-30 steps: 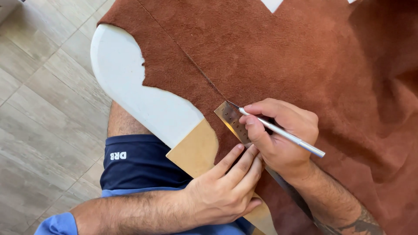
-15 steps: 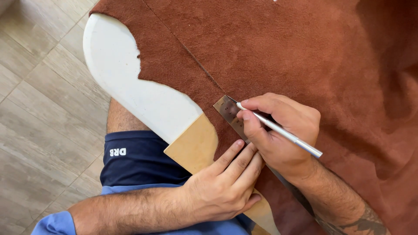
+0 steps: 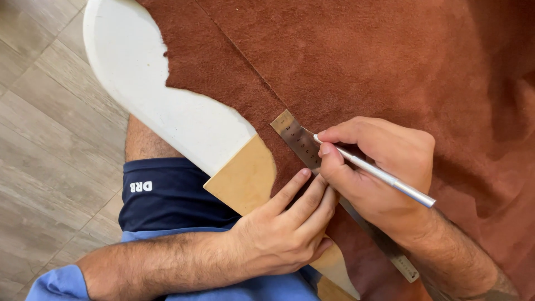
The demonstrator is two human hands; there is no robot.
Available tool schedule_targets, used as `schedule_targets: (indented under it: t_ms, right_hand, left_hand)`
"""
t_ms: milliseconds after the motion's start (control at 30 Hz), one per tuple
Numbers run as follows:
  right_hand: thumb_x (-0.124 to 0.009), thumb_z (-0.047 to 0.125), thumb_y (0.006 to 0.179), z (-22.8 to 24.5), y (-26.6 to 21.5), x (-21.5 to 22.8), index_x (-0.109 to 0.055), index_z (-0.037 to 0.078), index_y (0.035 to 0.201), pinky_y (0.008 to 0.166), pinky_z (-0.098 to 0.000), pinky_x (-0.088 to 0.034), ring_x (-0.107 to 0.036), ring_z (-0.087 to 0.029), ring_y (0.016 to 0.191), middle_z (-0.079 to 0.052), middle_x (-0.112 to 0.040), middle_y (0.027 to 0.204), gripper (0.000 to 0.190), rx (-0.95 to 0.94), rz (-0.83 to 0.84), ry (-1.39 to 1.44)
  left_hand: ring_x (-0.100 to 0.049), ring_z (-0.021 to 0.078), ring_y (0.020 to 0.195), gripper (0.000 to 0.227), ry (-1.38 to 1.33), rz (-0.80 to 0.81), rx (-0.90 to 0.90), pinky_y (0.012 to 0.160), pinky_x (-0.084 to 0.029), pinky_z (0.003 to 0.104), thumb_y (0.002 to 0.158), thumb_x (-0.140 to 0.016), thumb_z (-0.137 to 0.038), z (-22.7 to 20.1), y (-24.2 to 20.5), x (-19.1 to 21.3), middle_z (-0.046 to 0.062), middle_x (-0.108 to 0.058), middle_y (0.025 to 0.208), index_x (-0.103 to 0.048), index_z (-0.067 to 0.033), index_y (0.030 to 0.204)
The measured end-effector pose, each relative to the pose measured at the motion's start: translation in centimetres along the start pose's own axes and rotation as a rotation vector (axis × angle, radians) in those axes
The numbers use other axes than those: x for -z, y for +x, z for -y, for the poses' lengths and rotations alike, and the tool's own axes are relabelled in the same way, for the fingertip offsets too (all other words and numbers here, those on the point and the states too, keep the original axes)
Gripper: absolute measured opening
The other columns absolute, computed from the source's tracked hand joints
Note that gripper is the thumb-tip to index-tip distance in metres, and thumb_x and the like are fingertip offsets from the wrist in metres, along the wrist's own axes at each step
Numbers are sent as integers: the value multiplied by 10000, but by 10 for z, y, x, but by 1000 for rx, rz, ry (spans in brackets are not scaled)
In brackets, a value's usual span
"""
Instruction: Measuring, marking, and cutting a piece of brown leather using a ruler and a craft knife
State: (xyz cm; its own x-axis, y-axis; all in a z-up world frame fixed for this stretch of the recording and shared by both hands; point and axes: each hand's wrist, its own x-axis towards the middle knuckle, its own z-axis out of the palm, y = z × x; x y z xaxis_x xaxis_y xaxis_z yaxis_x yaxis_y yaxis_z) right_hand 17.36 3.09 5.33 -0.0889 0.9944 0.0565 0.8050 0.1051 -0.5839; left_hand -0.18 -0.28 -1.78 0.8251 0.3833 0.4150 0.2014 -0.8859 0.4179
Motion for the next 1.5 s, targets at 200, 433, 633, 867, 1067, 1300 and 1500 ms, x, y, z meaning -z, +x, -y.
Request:
schedule_targets:
  t_ms: [200, 433, 633, 867, 1067, 1300, 1500]
  right_hand:
    - [-683, -10, 914, -4, -14, 7, -720, -4, 877, 706, -319, -535, -716, -230, 737, -118, -751, 851, 53, -15, 43, -43]
    - [-661, -55, 884, -2, -30, 15, -700, -2, 862, 665, -299, -528, -692, -212, 685, -106, -733, 796, 70, -74, 69, -38]
    - [-666, -30, 902, -4, -43, 18, -701, -2, 874, 669, -298, -535, -705, -219, 696, -117, -743, 818, 53, -98, 66, -24]
    - [-680, -44, 874, -7, -57, 24, -702, 0, 864, 659, -293, -527, -689, -215, 676, -114, -731, 797, 50, -134, 74, -27]
    - [-680, -70, 850, -12, -71, 25, -699, 2, 864, 658, -287, -529, -692, -215, 678, -111, -727, 793, 76, -166, 62, -4]
    - [-673, -52, 846, -17, -98, 30, -690, 4, 839, 674, -292, -558, -719, -227, 686, -97, -743, 801, 59, -198, 39, 11]
    - [-666, -62, 854, -22, -122, 33, -675, -5, 841, 622, -279, -524, -676, -222, 627, -108, -720, 761, 59, -223, 1, 58]
  left_hand:
    - [-593, 347, 1316, 465, 36, -12, -23, 1178, -471, 472, 1032, -568, -364, 3, 6, 6, 132, -688, 1318, -757, 0, 1251]
    - [-585, 299, 1297, 545, 145, 12, -43, 1176, -469, 429, 1067, -483, -385, 4, 8, 8, 153, -660, 1376, -677, 45, 1340]
    - [-589, 299, 1289, 511, 120, -23, -35, 1151, -487, 429, 1092, -445, -332, 4, 11, 7, 150, -668, 1357, -676, 62, 1321]
    - [-602, 255, 1249, 509, 152, -27, -10, 1135, -491, 409, 1061, -420, -338, 4, 13, 8, 101, -666, 1314, -688, 25, 1296]
    - [-589, 260, 1256, 516, 169, 16, -34, 1131, -492, 410, 1018, -483, -381, 4, 14, 9, 75, -665, 1292, -681, 15, 1284]
    - [-611, 272, 1251, 553, 188, 47, -55, 1118, -494, 416, 1057, -432, -420, 2, 14, 7, 57, -664, 1271, -723, 0, 1267]
    - [-629, 298, 1236, 628, 221, 87, -73, 1110, -488, 430, 1078, -377, -455, -1, 15, 7, 84, -668, 1297, -724, 13, 1312]
